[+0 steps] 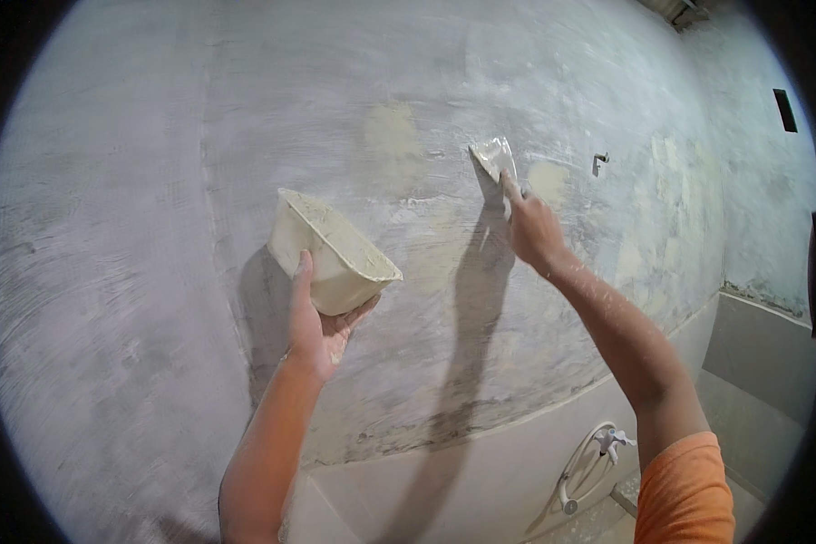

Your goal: The person applies plaster to a wall using a putty knife, taking the material from a plastic container held in their other hand.

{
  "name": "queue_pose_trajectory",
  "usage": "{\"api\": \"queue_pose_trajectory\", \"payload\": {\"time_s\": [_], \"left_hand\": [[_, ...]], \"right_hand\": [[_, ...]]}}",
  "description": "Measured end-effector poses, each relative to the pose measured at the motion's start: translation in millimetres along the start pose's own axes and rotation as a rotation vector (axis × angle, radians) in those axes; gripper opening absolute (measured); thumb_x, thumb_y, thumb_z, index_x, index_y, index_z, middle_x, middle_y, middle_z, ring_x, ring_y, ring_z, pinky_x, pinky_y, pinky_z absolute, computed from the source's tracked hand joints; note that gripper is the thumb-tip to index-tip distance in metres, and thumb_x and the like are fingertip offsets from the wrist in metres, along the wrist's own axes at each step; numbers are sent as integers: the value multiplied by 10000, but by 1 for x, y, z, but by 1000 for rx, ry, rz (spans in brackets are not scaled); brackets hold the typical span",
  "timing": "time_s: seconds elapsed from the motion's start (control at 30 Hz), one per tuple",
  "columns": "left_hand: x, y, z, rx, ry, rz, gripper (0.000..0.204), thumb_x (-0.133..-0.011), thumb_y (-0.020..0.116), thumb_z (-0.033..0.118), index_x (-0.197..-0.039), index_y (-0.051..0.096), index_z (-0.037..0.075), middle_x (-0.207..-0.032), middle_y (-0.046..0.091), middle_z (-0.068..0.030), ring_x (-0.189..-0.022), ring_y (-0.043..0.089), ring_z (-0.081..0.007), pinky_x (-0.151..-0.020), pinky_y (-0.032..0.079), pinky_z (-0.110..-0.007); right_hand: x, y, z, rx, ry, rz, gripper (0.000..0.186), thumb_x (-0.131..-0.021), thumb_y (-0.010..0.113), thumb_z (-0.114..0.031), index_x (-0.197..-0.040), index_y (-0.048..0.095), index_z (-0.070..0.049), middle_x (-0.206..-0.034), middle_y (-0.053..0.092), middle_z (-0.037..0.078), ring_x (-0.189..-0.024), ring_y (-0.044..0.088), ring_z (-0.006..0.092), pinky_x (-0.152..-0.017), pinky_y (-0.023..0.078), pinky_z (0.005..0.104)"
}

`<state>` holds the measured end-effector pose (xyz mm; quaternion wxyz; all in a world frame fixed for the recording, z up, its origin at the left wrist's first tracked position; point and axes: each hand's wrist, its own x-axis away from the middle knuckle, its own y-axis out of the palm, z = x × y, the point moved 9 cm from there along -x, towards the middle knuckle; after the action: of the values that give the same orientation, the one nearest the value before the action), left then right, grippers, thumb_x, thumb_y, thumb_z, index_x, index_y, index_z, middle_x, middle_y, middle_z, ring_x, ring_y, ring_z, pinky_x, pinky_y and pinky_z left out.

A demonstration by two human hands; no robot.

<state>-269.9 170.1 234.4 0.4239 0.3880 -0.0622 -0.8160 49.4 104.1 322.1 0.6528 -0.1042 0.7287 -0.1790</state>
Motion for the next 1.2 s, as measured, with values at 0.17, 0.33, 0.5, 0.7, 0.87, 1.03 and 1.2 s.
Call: {"api": "queue_pose_trajectory", "payload": {"time_s": [0.17,0.33,0.5,0.7,0.87,1.03,1.2], "left_hand": [[3,16,-14,-27,-16,-59,872,-1020,508,590,-1533,218,-52,-1417,454,-281,-1299,565,-387,-1084,546,-473],[3,27,-17,-42,-54,-91,855,-1019,512,590,-1525,246,-46,-1416,481,-264,-1299,576,-357,-1091,540,-457],[13,46,-21,-35,-97,-112,832,-1009,527,598,-1516,300,-22,-1412,527,-224,-1277,605,-318,-1091,537,-449],[29,59,-23,-117,-105,-167,890,-1020,437,644,-1557,206,-27,-1449,455,-269,-1329,555,-364,-1120,513,-471],[42,51,-34,-107,-129,-94,890,-1016,443,645,-1558,211,-22,-1461,437,-272,-1330,548,-371,-1093,536,-479],[59,27,-23,-57,-82,-16,851,-1016,497,608,-1530,260,-28,-1429,476,-246,-1293,579,-349,-1052,573,-452],[56,17,-32,-54,-77,39,850,-1034,452,602,-1537,236,-48,-1428,441,-283,-1291,567,-377,-1017,593,-470]], "right_hand": [[95,62,47,85,84,-173,887,-855,638,3,-1629,209,-58,-1029,666,313,-934,689,476,-766,560,538],[162,31,53,19,-16,-296,839,-831,594,11,-1604,275,-61,-931,680,286,-809,693,461,-707,572,524],[144,-24,41,24,-3,-494,734,-816,587,15,-1530,426,-47,-876,673,268,-756,683,435,-669,558,516],[34,-59,5,15,-209,-130,759,-837,577,36,-1565,406,-91,-946,674,254,-663,652,350,-642,544,479],[-4,-30,14,234,-238,-113,811,-922,568,10,-1642,232,-154,-1111,626,247,-734,673,363,-646,563,475],[44,16,31,191,-167,-122,824,-932,549,29,-1648,171,-127,-1096,629,265,-787,713,391,-650,593,479],[122,52,69,155,-170,-222,847,-909,574,5,-1644,170,-112,-1100,603,260,-758,695,411,-624,581,476]]}}
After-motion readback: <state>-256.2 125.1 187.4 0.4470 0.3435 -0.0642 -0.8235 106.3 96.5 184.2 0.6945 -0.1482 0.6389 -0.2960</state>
